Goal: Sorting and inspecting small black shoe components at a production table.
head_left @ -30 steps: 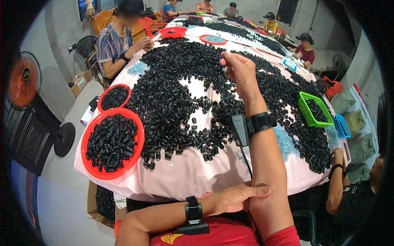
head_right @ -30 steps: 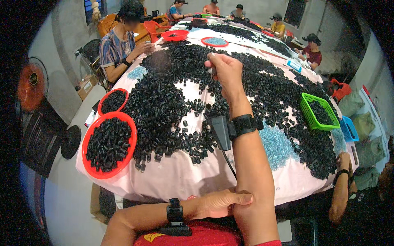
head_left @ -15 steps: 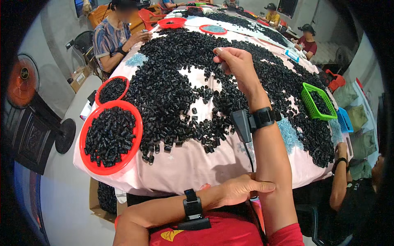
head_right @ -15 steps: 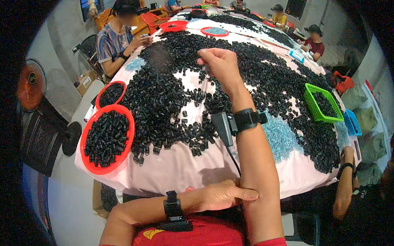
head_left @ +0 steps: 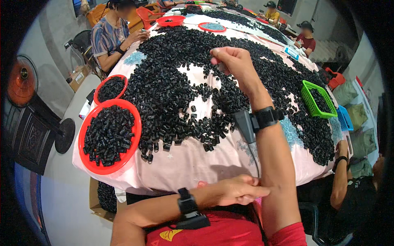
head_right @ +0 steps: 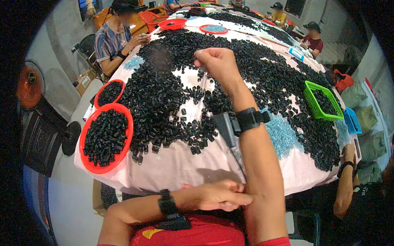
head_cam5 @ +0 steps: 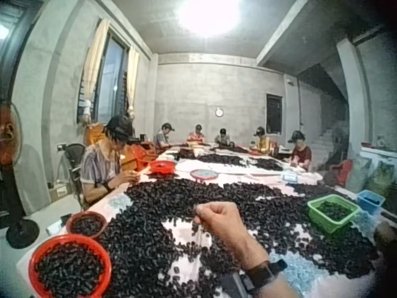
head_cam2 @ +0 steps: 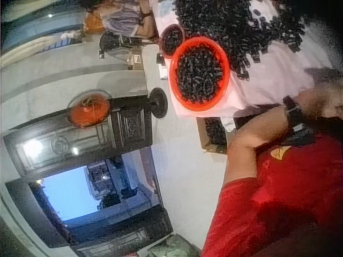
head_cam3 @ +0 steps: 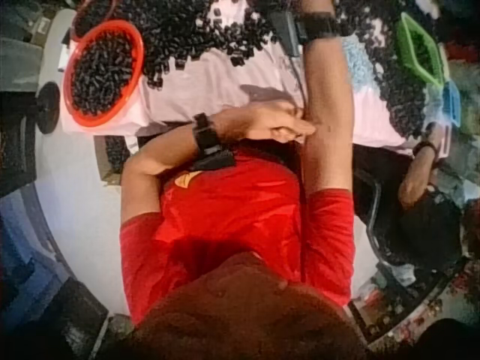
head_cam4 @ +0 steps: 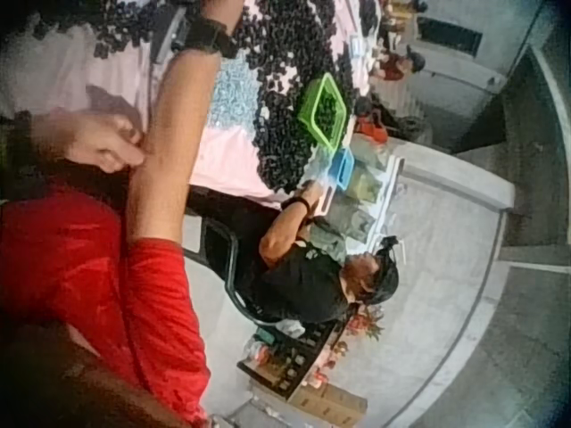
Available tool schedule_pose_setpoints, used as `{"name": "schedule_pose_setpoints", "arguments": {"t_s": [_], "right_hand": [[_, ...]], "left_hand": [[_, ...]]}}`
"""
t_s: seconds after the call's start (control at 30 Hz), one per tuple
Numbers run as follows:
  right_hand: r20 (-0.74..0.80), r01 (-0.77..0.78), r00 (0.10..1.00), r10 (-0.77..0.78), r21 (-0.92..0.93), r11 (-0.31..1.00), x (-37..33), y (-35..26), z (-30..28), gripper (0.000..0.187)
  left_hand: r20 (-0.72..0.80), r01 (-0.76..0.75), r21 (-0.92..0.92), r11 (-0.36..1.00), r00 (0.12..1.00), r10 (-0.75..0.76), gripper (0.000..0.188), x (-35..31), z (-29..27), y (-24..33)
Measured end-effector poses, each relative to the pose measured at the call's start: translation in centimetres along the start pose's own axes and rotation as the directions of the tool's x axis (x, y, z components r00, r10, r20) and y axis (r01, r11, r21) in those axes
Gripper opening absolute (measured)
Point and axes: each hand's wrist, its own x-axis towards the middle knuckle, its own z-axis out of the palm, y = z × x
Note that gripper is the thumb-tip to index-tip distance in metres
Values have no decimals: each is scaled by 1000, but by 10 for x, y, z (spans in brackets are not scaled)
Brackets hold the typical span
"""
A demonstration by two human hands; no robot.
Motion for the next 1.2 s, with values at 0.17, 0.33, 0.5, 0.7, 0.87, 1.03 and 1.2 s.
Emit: {"name": "schedule_pose_setpoints", "arguments": {"t_s": [0.17,0.33,0.5,0.7,0.87,1.03,1.2], "right_hand": [[225,-2,965,132,-498,867,-56,11,-39,23],[283,72,945,167,-674,736,-127,47,-43,14],[202,13,948,247,-798,603,-148,40,-31,21],[197,17,959,202,-755,656,-147,53,-31,18],[124,-80,968,217,-669,739,-152,43,-33,16],[163,-76,969,184,-515,854,-162,32,-27,13],[256,-114,930,264,-481,869,-157,14,3,18]], "left_hand": [[-270,12,709,705,928,256,39,-68,-1,52],[-580,-44,559,828,693,429,33,-112,-42,62],[-606,-149,504,851,641,471,32,-125,-42,61],[-602,-236,513,825,586,543,30,-121,-41,49],[-618,-168,570,804,558,554,29,-118,-45,47],[-481,-180,755,631,503,718,36,-84,-42,55],[-393,-230,821,522,435,810,22,-76,-47,62]]}}
